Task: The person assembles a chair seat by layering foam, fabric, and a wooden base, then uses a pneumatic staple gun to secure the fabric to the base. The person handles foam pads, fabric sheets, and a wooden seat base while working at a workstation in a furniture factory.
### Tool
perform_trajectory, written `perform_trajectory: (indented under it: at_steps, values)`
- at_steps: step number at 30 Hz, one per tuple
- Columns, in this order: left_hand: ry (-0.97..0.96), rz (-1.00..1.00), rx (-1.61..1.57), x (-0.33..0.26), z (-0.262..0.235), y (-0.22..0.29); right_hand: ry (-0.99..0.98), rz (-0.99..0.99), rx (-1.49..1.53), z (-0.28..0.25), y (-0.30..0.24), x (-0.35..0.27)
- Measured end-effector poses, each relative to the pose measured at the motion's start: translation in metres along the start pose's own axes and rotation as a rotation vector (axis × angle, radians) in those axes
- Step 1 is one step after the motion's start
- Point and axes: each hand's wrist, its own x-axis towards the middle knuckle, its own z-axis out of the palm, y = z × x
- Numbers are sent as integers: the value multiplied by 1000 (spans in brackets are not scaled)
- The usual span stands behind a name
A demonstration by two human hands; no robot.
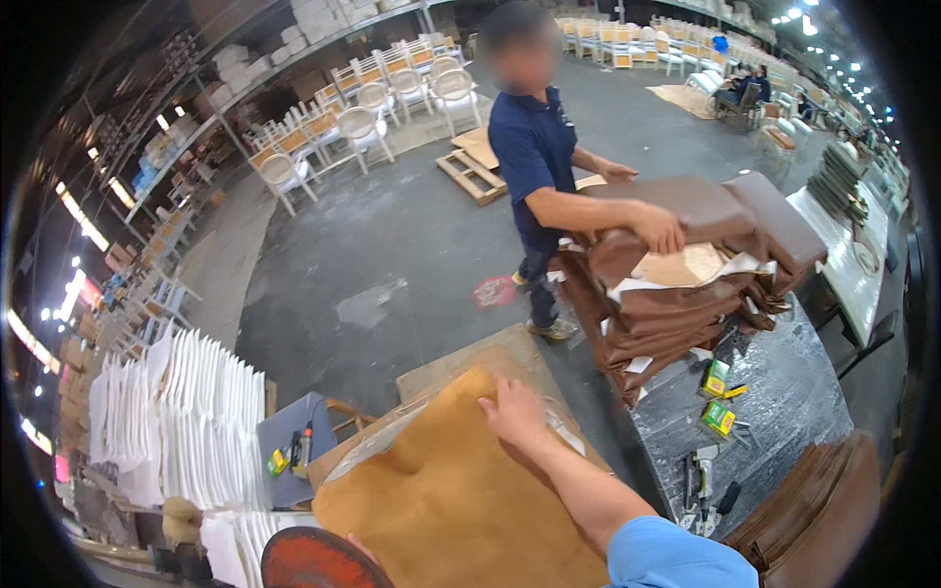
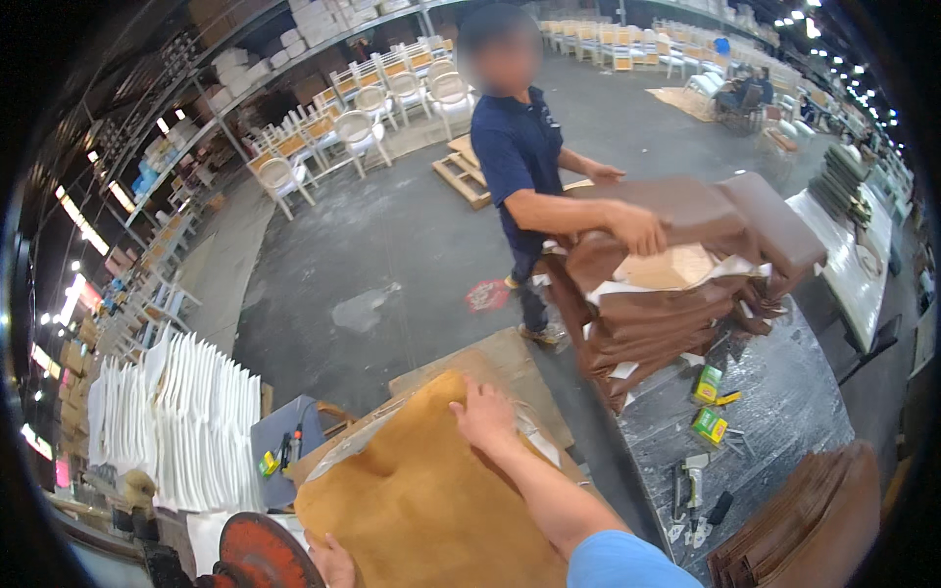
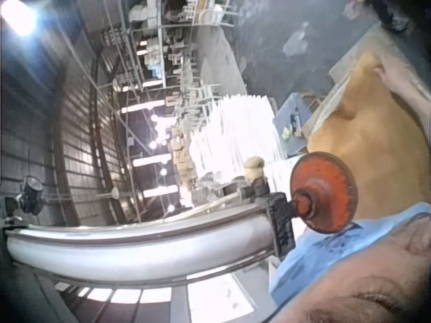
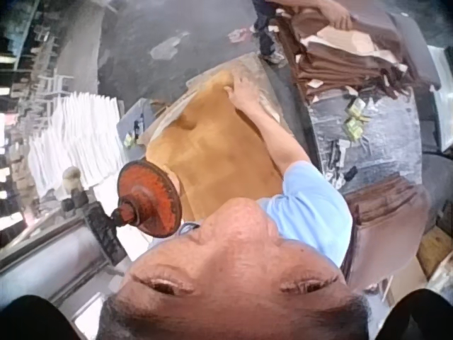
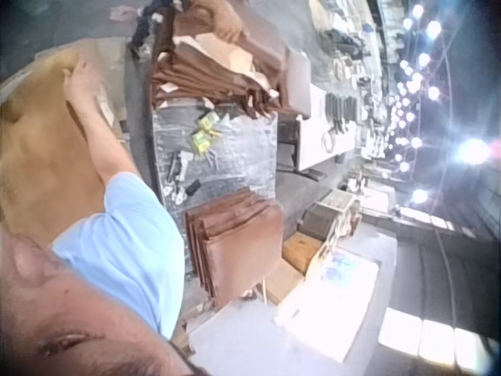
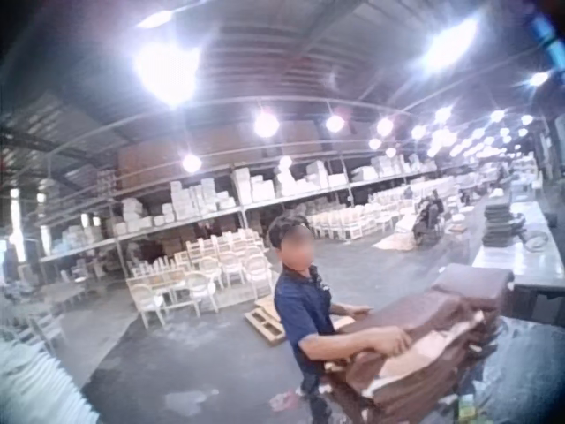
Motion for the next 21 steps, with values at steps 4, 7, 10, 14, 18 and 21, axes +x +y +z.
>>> perform_trajectory:
  at_steps: [4, 7, 10, 14, 18, 21]
  values:
    - [-14, 9, -4, -3, -1, 4, -10, 17, -10, -2, 5, 1]
    - [-1, -10, 21, -3, -4, 4, 4, 11, 7, -2, 3, 0]
    - [-12, -18, 38, -7, -4, 10, 27, 9, -13, 0, 7, -1]
    - [-11, -36, 14, -2, -3, 9, 49, -1, -15, 1, 6, -2]
    - [-17, -43, -1, 2, 2, 5, 41, -2, -17, 1, 6, -1]
    - [-22, -31, -5, 4, 7, 0, 40, 0, -19, 1, 6, -1]
